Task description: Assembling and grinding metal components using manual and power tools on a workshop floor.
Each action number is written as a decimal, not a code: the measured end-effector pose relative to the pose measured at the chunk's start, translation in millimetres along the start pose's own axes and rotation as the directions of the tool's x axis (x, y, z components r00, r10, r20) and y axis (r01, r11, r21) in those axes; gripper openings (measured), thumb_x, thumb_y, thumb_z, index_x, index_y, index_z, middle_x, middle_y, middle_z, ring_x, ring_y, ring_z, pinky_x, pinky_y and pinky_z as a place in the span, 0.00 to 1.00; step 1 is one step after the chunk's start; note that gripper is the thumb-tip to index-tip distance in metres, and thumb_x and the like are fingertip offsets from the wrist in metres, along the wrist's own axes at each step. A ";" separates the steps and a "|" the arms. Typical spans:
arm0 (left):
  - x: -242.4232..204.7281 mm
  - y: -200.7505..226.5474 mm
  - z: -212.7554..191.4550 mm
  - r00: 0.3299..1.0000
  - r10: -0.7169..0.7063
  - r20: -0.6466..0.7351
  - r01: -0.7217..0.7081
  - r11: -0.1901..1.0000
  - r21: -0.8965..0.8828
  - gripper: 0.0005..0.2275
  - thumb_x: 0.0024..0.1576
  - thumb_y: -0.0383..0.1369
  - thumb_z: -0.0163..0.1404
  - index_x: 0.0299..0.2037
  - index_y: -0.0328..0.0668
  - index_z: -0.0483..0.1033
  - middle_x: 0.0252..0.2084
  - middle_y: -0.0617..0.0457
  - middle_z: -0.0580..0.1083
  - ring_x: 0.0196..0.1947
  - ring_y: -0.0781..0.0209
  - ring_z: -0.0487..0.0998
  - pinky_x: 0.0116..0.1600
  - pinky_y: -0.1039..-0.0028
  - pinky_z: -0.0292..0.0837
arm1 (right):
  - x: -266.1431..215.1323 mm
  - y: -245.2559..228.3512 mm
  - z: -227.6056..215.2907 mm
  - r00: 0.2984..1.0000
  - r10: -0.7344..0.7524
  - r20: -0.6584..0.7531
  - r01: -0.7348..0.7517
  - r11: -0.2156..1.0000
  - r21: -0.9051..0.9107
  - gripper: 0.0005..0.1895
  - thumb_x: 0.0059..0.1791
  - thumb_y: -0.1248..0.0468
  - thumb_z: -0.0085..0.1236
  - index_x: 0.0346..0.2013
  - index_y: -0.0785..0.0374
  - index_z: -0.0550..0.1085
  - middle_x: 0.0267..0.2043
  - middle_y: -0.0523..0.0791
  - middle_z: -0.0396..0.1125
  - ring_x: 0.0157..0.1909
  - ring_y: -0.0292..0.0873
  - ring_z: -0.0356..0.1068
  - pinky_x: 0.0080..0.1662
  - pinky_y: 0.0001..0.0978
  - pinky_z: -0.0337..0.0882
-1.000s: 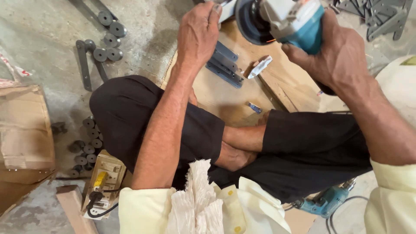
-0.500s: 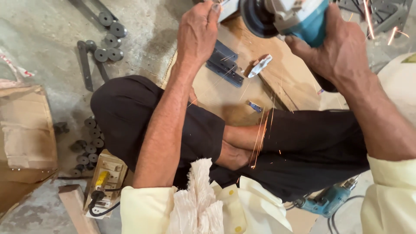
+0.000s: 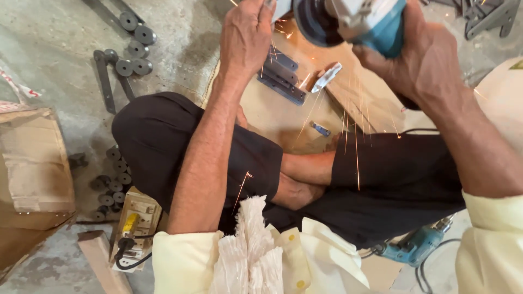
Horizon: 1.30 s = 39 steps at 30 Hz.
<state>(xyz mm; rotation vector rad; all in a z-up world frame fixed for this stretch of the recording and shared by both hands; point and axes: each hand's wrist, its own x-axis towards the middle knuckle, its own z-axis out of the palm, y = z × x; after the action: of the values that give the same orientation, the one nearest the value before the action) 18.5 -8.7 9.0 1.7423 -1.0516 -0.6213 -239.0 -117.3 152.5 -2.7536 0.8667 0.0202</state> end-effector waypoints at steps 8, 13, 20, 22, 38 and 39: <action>1.2 2.0 -2.5 1.000 0.001 0.008 0.000 1.000 -0.010 0.11 0.66 0.36 0.45 0.41 0.36 0.76 0.31 0.41 0.76 0.33 0.40 0.78 0.41 0.56 0.71 | -12.2 22.2 17.3 1.000 -0.001 0.004 0.001 0.999 -0.041 0.38 0.58 0.43 0.67 0.63 0.69 0.59 0.33 0.54 0.71 0.34 0.57 0.75 0.36 0.45 0.74; -1.3 -7.3 1.2 1.000 0.018 -0.010 -0.018 1.000 -0.019 0.12 0.67 0.37 0.45 0.41 0.35 0.75 0.32 0.40 0.77 0.34 0.40 0.79 0.41 0.55 0.71 | 5.6 8.9 0.0 0.998 0.060 -0.016 -0.060 0.998 0.002 0.36 0.55 0.51 0.68 0.63 0.74 0.62 0.31 0.59 0.71 0.31 0.59 0.74 0.35 0.48 0.76; -6.1 -4.2 1.4 0.989 0.112 -0.092 -0.109 0.993 0.035 0.09 0.66 0.34 0.47 0.44 0.35 0.76 0.37 0.36 0.76 0.39 0.33 0.76 0.42 0.52 0.70 | -12.5 33.2 -10.4 0.993 0.098 -0.068 -0.101 0.994 -0.043 0.28 0.59 0.57 0.72 0.61 0.73 0.68 0.43 0.62 0.74 0.42 0.59 0.78 0.45 0.45 0.79; -3.7 -5.0 3.5 0.988 0.125 -0.088 -0.122 0.992 0.038 0.09 0.66 0.34 0.47 0.44 0.35 0.76 0.37 0.37 0.77 0.39 0.33 0.77 0.42 0.52 0.70 | -11.4 29.1 -9.5 0.993 0.100 -0.065 -0.100 0.995 0.014 0.30 0.57 0.56 0.72 0.60 0.74 0.67 0.44 0.62 0.74 0.43 0.58 0.78 0.47 0.45 0.80; -4.7 -8.6 2.5 0.985 0.153 -0.073 -0.147 0.986 0.076 0.09 0.68 0.34 0.46 0.43 0.35 0.74 0.36 0.39 0.77 0.37 0.36 0.78 0.41 0.53 0.71 | 5.2 -1.7 -5.8 0.999 0.023 -0.025 -0.022 1.000 0.020 0.39 0.51 0.54 0.74 0.64 0.73 0.62 0.36 0.60 0.73 0.34 0.61 0.76 0.37 0.46 0.77; -3.7 -8.1 2.6 0.985 0.155 -0.072 -0.149 0.986 0.075 0.09 0.68 0.34 0.46 0.43 0.35 0.74 0.36 0.39 0.77 0.37 0.36 0.78 0.41 0.53 0.71 | 4.5 -1.5 -4.3 0.999 0.024 -0.026 -0.024 1.000 0.020 0.39 0.51 0.54 0.74 0.64 0.73 0.62 0.36 0.60 0.73 0.34 0.61 0.76 0.37 0.46 0.77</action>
<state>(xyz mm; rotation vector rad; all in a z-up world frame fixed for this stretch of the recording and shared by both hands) 17.6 -5.5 0.4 1.7130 -1.1510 -0.4225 -234.7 -119.7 156.7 -2.7310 0.9020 -0.0199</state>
